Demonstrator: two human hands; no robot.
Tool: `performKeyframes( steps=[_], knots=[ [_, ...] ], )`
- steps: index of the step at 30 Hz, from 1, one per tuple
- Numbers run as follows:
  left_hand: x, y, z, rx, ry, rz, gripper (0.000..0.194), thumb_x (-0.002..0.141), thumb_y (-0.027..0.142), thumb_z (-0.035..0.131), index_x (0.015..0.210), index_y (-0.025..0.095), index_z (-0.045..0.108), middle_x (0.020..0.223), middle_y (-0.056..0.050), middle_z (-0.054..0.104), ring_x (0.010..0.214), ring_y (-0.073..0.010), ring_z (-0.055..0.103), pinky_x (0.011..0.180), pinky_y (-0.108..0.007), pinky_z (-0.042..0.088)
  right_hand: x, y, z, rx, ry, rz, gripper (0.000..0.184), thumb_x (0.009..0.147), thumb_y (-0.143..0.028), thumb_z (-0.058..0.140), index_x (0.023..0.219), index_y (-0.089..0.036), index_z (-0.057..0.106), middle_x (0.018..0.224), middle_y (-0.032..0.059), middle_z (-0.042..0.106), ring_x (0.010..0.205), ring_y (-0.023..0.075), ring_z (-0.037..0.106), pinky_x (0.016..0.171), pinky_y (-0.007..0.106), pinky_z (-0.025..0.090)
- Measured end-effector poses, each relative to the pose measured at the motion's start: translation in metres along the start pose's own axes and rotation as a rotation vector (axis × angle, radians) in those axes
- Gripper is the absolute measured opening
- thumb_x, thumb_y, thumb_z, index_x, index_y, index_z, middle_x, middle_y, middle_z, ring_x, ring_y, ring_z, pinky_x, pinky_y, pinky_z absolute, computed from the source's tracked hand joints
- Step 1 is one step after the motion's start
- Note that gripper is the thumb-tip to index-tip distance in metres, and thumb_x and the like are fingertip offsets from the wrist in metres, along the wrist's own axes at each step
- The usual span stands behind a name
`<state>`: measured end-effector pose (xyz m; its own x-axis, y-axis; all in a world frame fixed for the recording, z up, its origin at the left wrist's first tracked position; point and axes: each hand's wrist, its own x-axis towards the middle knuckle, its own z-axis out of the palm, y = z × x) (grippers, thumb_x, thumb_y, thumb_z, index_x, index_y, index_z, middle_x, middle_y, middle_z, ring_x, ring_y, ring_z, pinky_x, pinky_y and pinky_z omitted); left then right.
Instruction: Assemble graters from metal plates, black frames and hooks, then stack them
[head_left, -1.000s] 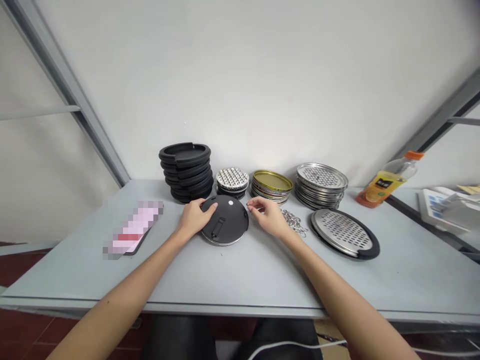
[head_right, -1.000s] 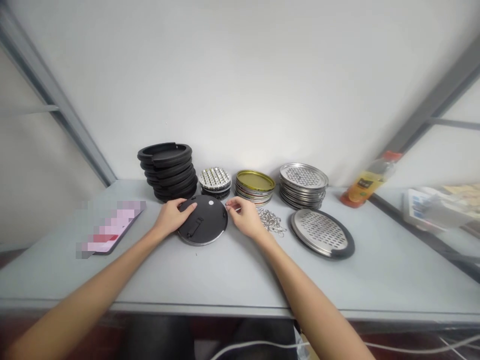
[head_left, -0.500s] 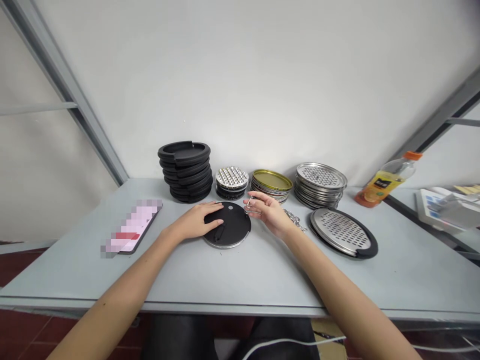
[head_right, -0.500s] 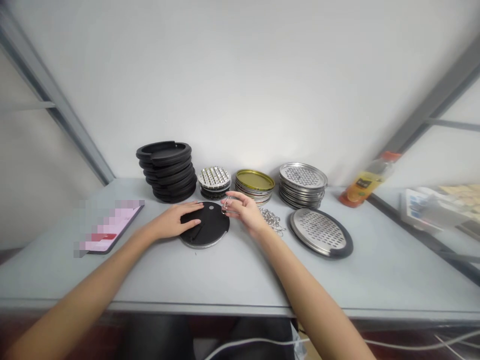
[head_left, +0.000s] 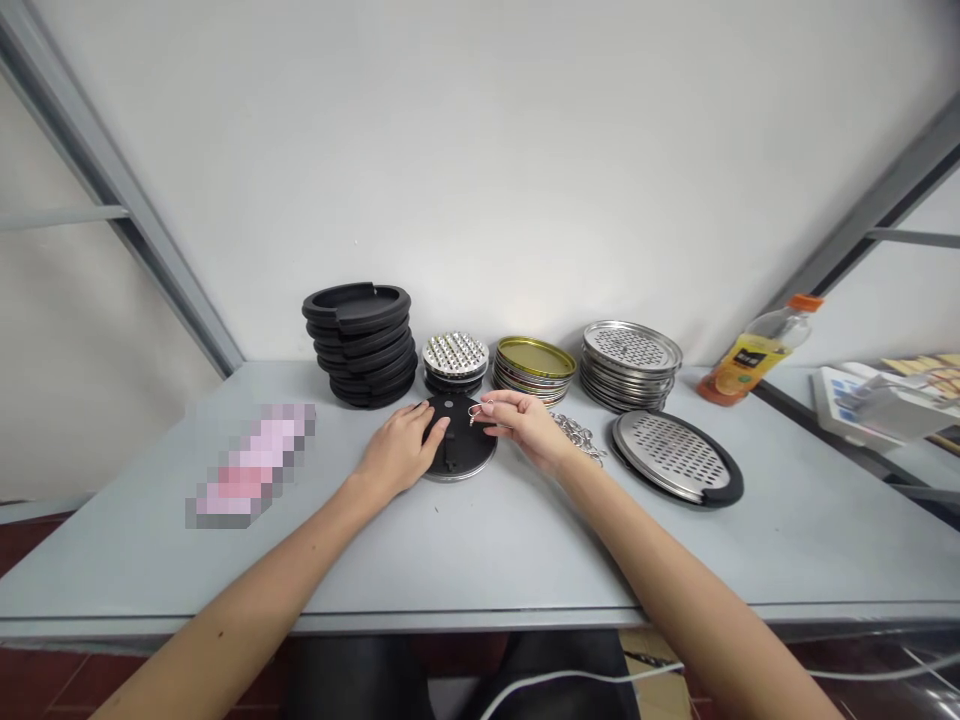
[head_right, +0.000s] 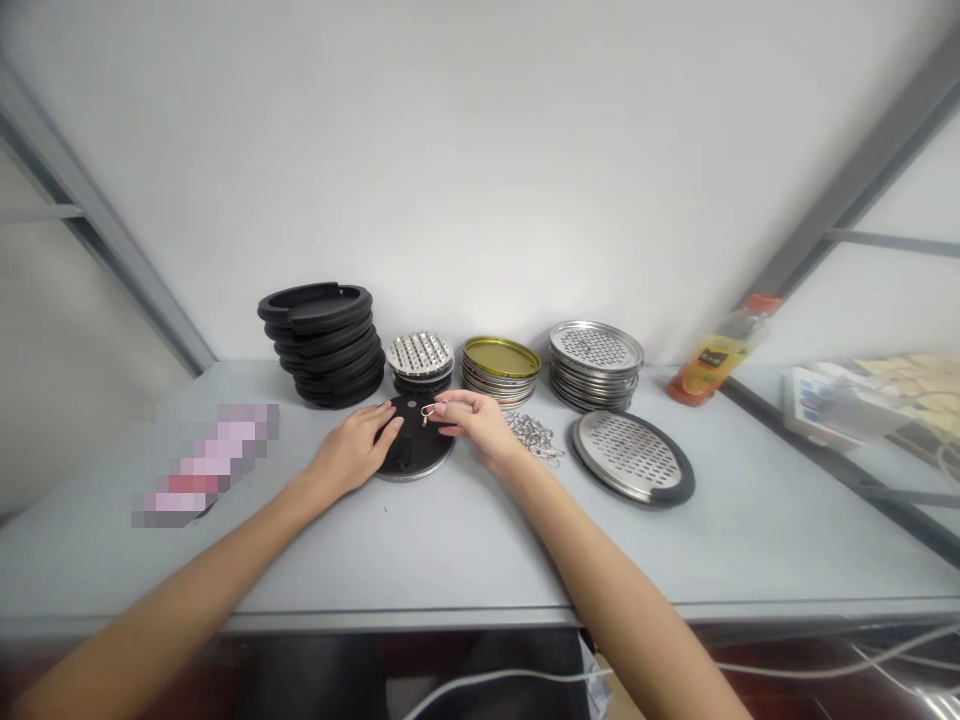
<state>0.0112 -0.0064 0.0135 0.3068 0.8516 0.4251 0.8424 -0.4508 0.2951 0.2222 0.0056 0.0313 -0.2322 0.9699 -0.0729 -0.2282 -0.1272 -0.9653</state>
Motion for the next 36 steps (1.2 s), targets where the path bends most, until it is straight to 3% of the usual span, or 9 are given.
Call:
performKeyframes(
  steps=[5, 7, 12, 15, 18, 21, 24, 32, 36],
  knots=[
    [0.003, -0.003, -0.025, 0.063, -0.013, -0.098, 0.051, 0.096, 0.046, 0.034, 0.079, 0.018, 0.074, 0.070, -0.009, 0.072, 0.069, -0.0260, 0.068, 0.063, -0.034, 0.048, 0.003, 0.001, -0.003, 0.061, 0.078, -0.013, 0.030, 0.057, -0.031, 0.085, 0.082, -0.019, 0.072, 0.079, 0.0010, 0.070, 0.073, 0.0115, 0.063, 0.068, 0.024, 0.048],
    [0.003, -0.009, -0.034, -0.017, -0.018, -0.080, 0.046, 0.096, 0.045, 0.037, 0.083, 0.020, 0.073, 0.066, -0.005, 0.071, 0.063, -0.0220, 0.067, 0.060, -0.030, 0.045, 0.004, 0.002, -0.005, 0.096, 0.100, -0.007, 0.030, 0.056, -0.030, 0.085, 0.081, -0.020, 0.073, 0.074, -0.0003, 0.068, 0.069, 0.0102, 0.061, 0.066, 0.023, 0.047],
    [0.001, -0.024, -0.036, -0.195, -0.118, 0.152, 0.038, 0.088, 0.047, 0.053, 0.109, 0.020, 0.069, 0.110, -0.008, 0.070, 0.099, -0.0238, 0.065, 0.088, -0.034, 0.048, 0.004, 0.001, -0.007, 0.181, 0.094, 0.019, 0.028, 0.057, -0.026, 0.085, 0.082, -0.020, 0.072, 0.075, -0.0011, 0.069, 0.072, 0.0100, 0.062, 0.066, 0.021, 0.048],
    [0.000, -0.029, -0.029, -0.240, -0.313, 0.271, 0.073, 0.072, 0.057, 0.070, 0.133, 0.020, 0.053, 0.141, -0.012, 0.050, 0.131, -0.0299, 0.044, 0.110, -0.044, 0.033, 0.004, 0.001, -0.006, 0.229, 0.101, 0.047, 0.026, 0.058, -0.020, 0.085, 0.080, -0.018, 0.071, 0.074, -0.0008, 0.070, 0.069, 0.0088, 0.064, 0.066, 0.020, 0.049],
    [0.001, -0.032, -0.027, -0.285, -0.496, 0.263, 0.110, 0.056, 0.061, 0.079, 0.147, 0.021, 0.032, 0.155, -0.013, 0.025, 0.143, -0.0317, 0.023, 0.116, -0.048, 0.023, 0.004, 0.001, -0.004, 0.285, 0.105, 0.061, 0.022, 0.062, -0.015, 0.082, 0.080, -0.017, 0.070, 0.076, 0.0016, 0.072, 0.069, 0.0089, 0.066, 0.069, 0.019, 0.052],
    [0.003, -0.034, -0.030, -0.306, -0.584, 0.236, 0.115, 0.055, 0.061, 0.080, 0.148, 0.020, 0.028, 0.156, -0.013, 0.018, 0.145, -0.0298, 0.016, 0.117, -0.047, 0.020, 0.005, 0.003, -0.003, 0.346, 0.102, 0.067, 0.019, 0.066, -0.011, 0.078, 0.082, -0.016, 0.069, 0.082, 0.0037, 0.074, 0.075, 0.0096, 0.068, 0.073, 0.018, 0.054],
    [0.002, -0.030, -0.031, -0.290, -0.559, 0.224, 0.110, 0.056, 0.062, 0.078, 0.147, 0.021, 0.031, 0.155, -0.013, 0.023, 0.143, -0.0297, 0.022, 0.117, -0.046, 0.021, 0.006, 0.005, -0.003, 0.381, 0.080, 0.068, 0.018, 0.068, -0.010, 0.076, 0.083, -0.015, 0.069, 0.084, 0.0039, 0.074, 0.077, 0.0093, 0.068, 0.075, 0.016, 0.055],
    [-0.013, 0.002, -0.014, -0.083, -0.232, 0.242, 0.094, 0.058, 0.071, 0.071, 0.134, 0.019, 0.052, 0.140, -0.016, 0.048, 0.123, -0.0380, 0.046, 0.103, -0.054, 0.038, 0.006, 0.005, -0.007, 0.356, 0.035, 0.059, 0.013, 0.073, -0.016, 0.076, 0.085, -0.017, 0.070, 0.090, 0.0047, 0.074, 0.082, 0.0110, 0.069, 0.078, 0.018, 0.057],
    [-0.010, 0.004, -0.019, -0.149, -0.167, 0.240, 0.057, 0.081, 0.056, 0.060, 0.126, 0.020, 0.059, 0.127, -0.013, 0.059, 0.113, -0.0302, 0.055, 0.098, -0.048, 0.044, 0.005, 0.004, -0.006, 0.305, 0.012, 0.075, 0.015, 0.073, -0.022, 0.076, 0.087, -0.017, 0.070, 0.095, 0.0058, 0.073, 0.087, 0.0129, 0.069, 0.080, 0.021, 0.056]
  ],
)
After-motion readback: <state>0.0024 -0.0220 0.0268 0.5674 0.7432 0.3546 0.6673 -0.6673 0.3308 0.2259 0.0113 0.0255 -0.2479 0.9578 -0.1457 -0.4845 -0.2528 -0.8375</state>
